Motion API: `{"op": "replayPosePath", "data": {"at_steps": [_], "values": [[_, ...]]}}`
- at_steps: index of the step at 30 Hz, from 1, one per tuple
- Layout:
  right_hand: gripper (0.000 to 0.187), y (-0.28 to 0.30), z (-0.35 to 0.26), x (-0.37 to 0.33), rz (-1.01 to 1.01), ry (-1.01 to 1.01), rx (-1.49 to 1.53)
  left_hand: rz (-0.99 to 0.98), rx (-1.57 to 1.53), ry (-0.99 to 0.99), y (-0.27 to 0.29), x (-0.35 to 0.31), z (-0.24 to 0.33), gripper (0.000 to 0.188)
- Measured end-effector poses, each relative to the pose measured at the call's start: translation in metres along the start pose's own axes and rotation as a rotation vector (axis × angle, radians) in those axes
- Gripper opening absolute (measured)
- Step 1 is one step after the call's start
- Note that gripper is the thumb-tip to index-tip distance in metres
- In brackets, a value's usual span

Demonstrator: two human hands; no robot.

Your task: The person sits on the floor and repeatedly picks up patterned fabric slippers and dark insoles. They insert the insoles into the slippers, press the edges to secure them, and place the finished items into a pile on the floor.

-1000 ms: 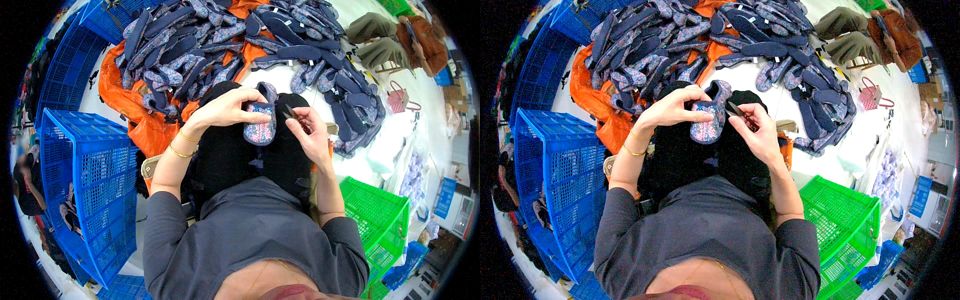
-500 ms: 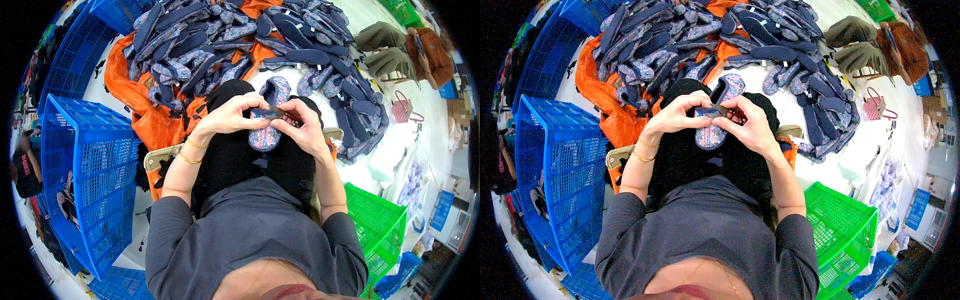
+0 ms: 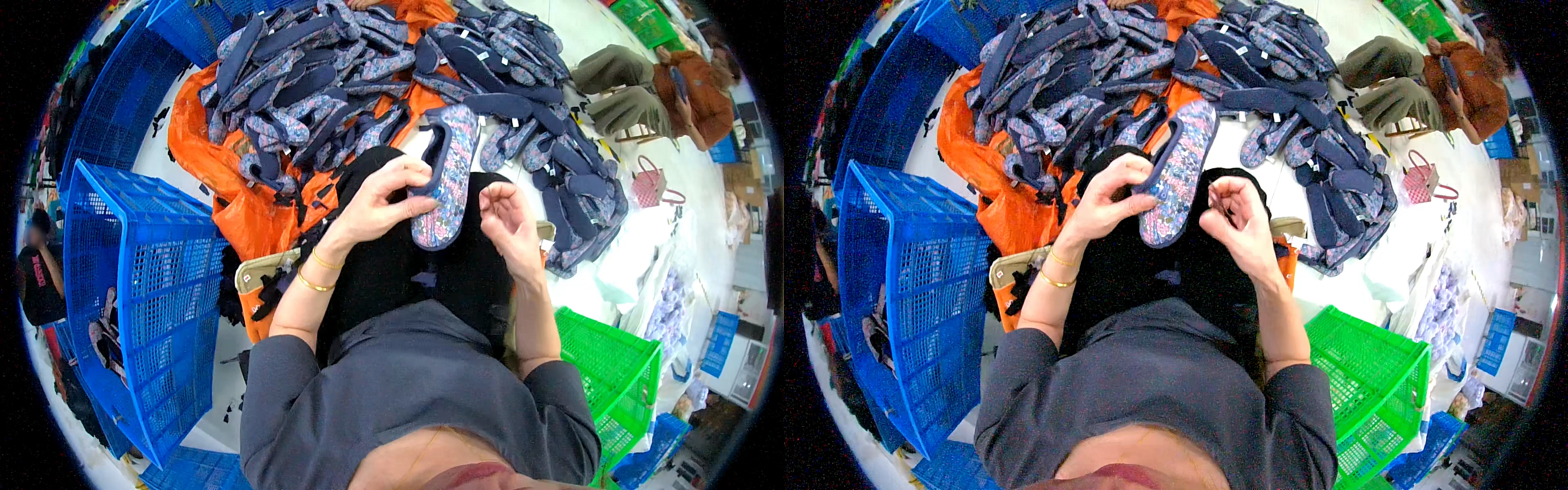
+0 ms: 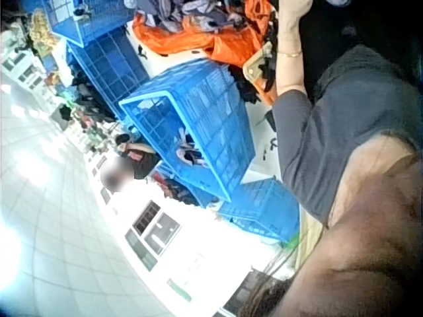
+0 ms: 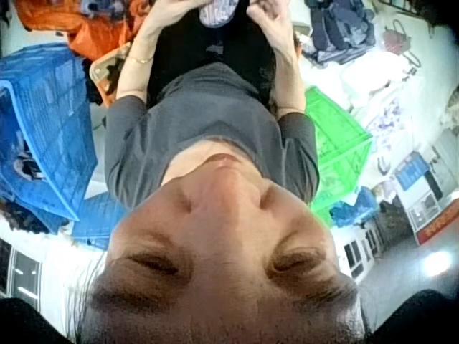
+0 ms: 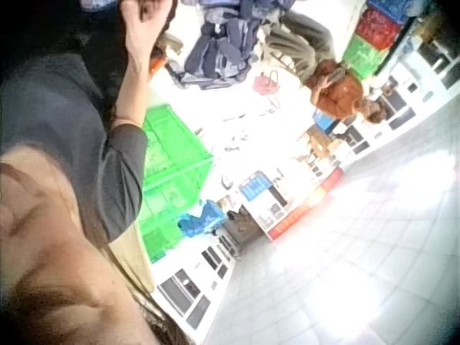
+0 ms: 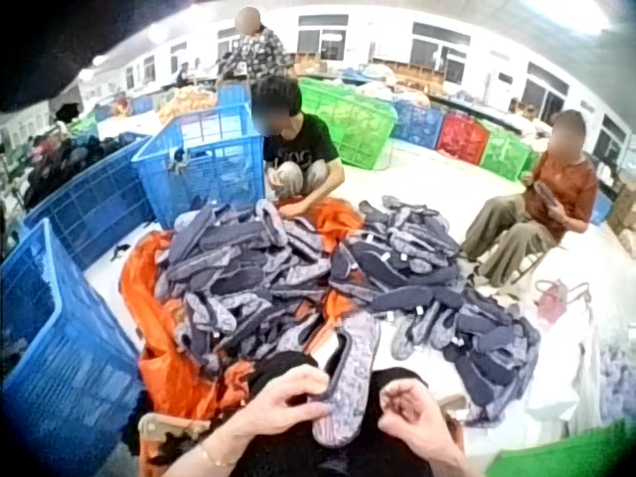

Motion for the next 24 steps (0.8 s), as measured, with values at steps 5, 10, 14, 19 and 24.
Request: {"op": "replayPosePath", "data": {"at_steps": [5,10,14,19,24], "values": [[0.081,-0.010,0.009,-0.001,0.045,-0.082,0.188,0.062,-0.048,-0.086,-0.017,-0.005,0.018,0.020],[0.099,-0.020,0.026,0.000,0.051,-0.149,0.341,-0.009,-0.290,-0.080,-0.041,-0.027,0.014,0.014],[0.093,-0.010,0.025,-0.005,0.069,-0.007,0.110,-0.018,-0.339,0.075,-0.025,-0.027,0.014,0.040],[0.090,-0.040,0.008,-0.027,0.041,0.249,-0.918,0.174,-0.533,0.363,-0.035,-0.014,0.026,0.058],[0.059,-0.021,0.003,-0.034,0.044,0.111,-0.763,0.119,-0.873,0.551,-0.029,-0.017,0.028,0.047]]}}
Point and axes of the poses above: each hand's wrist, its own x-axis towards the middle knuckle, its own y-axis out of the back of the hand, z = x × y, the point moved 2 cm from there along x, towards the middle knuckle, and after that the axes turned 9 degrees about x, right-handed, at the moved point
